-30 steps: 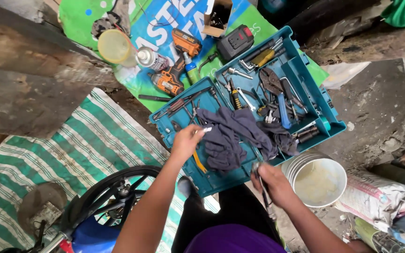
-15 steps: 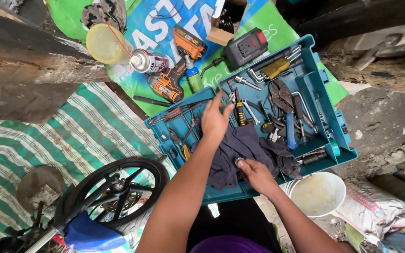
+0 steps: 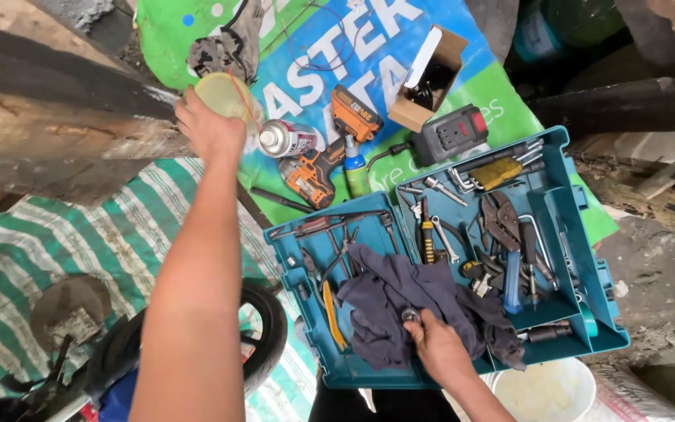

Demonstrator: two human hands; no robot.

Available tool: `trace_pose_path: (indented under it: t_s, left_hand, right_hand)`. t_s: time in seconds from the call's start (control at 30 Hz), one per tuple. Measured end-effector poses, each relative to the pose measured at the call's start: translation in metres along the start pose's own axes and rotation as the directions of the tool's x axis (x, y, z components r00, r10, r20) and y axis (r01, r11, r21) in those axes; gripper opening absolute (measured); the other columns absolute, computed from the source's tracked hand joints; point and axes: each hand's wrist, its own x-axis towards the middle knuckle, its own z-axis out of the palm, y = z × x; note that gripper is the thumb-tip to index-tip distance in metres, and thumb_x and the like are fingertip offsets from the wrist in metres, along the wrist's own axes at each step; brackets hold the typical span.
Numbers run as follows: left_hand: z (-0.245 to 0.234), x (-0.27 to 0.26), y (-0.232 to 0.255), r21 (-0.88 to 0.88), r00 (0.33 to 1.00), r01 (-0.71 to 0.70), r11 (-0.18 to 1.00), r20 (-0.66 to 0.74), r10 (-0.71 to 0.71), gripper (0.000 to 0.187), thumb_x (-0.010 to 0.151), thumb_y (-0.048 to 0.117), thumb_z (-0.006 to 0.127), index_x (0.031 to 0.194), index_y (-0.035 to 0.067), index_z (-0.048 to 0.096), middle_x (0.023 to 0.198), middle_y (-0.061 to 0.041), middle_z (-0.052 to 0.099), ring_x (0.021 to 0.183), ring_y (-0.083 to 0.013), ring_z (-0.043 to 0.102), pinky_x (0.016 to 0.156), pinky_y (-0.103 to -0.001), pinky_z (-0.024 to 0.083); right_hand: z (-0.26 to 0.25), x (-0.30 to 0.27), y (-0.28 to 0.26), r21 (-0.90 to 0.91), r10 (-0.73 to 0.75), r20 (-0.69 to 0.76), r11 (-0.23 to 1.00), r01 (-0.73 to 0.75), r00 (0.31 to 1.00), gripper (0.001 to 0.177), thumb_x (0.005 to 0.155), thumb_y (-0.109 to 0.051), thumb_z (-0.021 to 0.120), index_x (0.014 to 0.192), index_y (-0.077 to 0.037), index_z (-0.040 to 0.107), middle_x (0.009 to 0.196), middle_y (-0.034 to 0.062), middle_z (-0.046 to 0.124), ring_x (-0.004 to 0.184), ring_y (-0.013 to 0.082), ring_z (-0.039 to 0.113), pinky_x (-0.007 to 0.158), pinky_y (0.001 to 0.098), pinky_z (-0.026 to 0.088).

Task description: The person opens a plastic container and places it in a toolbox, then wipes a wrench with a cloth. They proceed to use the wrench to tighten bolts on the motorcycle's handlebars and adjust the controls.

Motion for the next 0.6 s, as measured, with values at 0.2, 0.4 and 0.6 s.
trace_pose_path:
  t_s: [0.2, 0.4, 0.6]
  left_hand:
    - [-0.038, 0.020, 0.038, 0.352, 0.893, -0.195, 0.916, 0.449, 0.018, 0.160, 0.076, 0.050, 0.102, 0.180, 0.030, -0.017, 0.182, -0.015, -0.028, 0.170, -0.0485, -0.017, 0.140, -0.071, 0.007]
    - [-0.029, 0.009, 0.028, 0.287, 0.925, -0.228, 0.930, 0.361, 0.115, 0.133, 0.078, 0.039, 0.099, 0.178, 0.024, 0.014, 0.172, -0.022, 0.017, 0.158, -0.0456, 0.020, 0.123, -0.062, 0.041]
    - [-0.042, -0.044, -0.045, 0.258, 0.908, -0.416, 0.872, 0.160, 0.386, 0.125, 0.071, 0.045, 0.100, 0.172, 0.014, 0.033, 0.164, -0.029, 0.028, 0.149, -0.0526, 0.030, 0.117, -0.066, 0.044]
  right_hand:
    - [0.024, 0.036, 0.013, -0.399, -0.150, -0.183, 0.914, 0.066, 0.972, 0.036, 0.114, -0.053, 0.056, 0.122, -0.018, 0.056, 0.111, 0.0142, 0.056, 0.093, 0.0455, 0.062, 0.075, 0.0575, 0.054]
    - [0.033, 0.073, 0.015, -0.620, -0.388, -0.399, 0.781, 0.067, 0.831, 0.036, 0.112, -0.050, 0.058, 0.115, -0.015, 0.056, 0.111, 0.0125, 0.056, 0.099, 0.0378, 0.056, 0.079, 0.0525, 0.052]
    - [0.031, 0.086, 0.020, -0.638, -0.435, -0.454, 0.768, 0.057, 0.777, 0.038, 0.106, -0.052, 0.068, 0.112, -0.016, 0.059, 0.107, 0.0102, 0.055, 0.098, 0.0360, 0.055, 0.079, 0.0500, 0.050]
